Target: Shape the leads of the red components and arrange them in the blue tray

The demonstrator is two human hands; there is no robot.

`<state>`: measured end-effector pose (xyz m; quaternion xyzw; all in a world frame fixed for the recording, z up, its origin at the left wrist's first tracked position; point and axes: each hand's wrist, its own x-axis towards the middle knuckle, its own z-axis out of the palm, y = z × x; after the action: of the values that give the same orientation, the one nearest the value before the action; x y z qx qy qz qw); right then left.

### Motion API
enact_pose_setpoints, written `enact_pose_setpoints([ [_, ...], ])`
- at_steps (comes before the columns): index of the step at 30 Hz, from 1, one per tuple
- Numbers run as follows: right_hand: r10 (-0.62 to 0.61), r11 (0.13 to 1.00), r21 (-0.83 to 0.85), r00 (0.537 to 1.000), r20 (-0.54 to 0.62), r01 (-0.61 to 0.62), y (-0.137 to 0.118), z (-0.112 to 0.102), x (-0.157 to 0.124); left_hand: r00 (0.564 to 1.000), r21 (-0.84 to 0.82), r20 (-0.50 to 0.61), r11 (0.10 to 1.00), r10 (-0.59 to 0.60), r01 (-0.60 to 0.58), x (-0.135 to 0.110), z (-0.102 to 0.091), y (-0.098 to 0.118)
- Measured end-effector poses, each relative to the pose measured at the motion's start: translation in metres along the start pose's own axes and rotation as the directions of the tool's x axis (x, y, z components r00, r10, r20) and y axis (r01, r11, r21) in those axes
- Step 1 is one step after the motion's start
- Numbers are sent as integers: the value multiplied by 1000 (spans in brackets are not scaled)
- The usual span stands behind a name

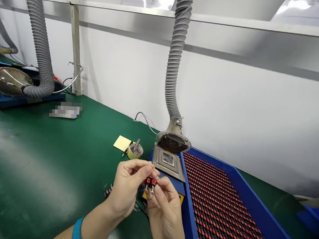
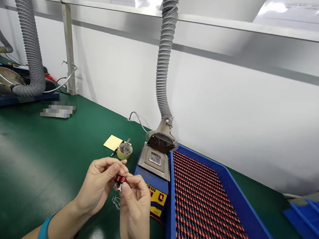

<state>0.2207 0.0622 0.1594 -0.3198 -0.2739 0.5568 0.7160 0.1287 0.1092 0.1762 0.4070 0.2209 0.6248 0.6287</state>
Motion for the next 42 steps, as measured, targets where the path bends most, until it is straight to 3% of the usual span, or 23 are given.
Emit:
enact_pose_setpoints([
  [4,94,988,123,995,-38,-89,-7,1,-1,995,-94,-85,993,58,-66,3,-6,9],
  [6,110,979,175,993,-44,-101,-9,0,1,998,-29,66,1000,0,2,3,-9,12],
  [9,77,983,169,996,-40,-69,-7,-2,4,919,201,342,971,-194,130,-3,-8,10],
  [11,7,997,82,998,-57,-2,-8,-4,7,896,277,371,950,-242,141,-8,-6,7],
  [13,-136,990,-33,988,-73,134,-11,-9,8,893,241,373,956,-252,169,-10,-5,7],
  [16,-234,956,-179,972,21,234,-22,-22,7,814,99,479,941,-329,322,-8,-8,9],
  [20,-4,955,-293,989,150,49,-33,-37,0,675,76,616,884,-405,460,-4,-13,9],
  [23,54,948,-317,977,205,14,-32,-37,0,632,113,644,871,-431,479,-2,-15,7],
  [27,-11,951,-295,965,263,91,-30,-28,6,641,261,593,869,-488,420,-2,-13,14],
  [30,-81,966,-234,989,128,109,-34,-26,8,644,381,557,850,-524,363,-2,-12,22],
  [33,-192,949,-249,981,22,192,-39,-31,6,673,414,527,848,-520,331,-3,-11,26],
  [37,-154,871,-438,970,189,224,-39,-35,4,738,393,478,867,-476,305,-6,-10,23],
  [39,-105,853,-472,960,259,221,-37,-34,4,744,399,478,870,-467,289,-7,-10,22],
  [42,-109,874,-432,957,267,220,-32,-30,5,734,412,504,873,-456,260,-8,-10,23],
])
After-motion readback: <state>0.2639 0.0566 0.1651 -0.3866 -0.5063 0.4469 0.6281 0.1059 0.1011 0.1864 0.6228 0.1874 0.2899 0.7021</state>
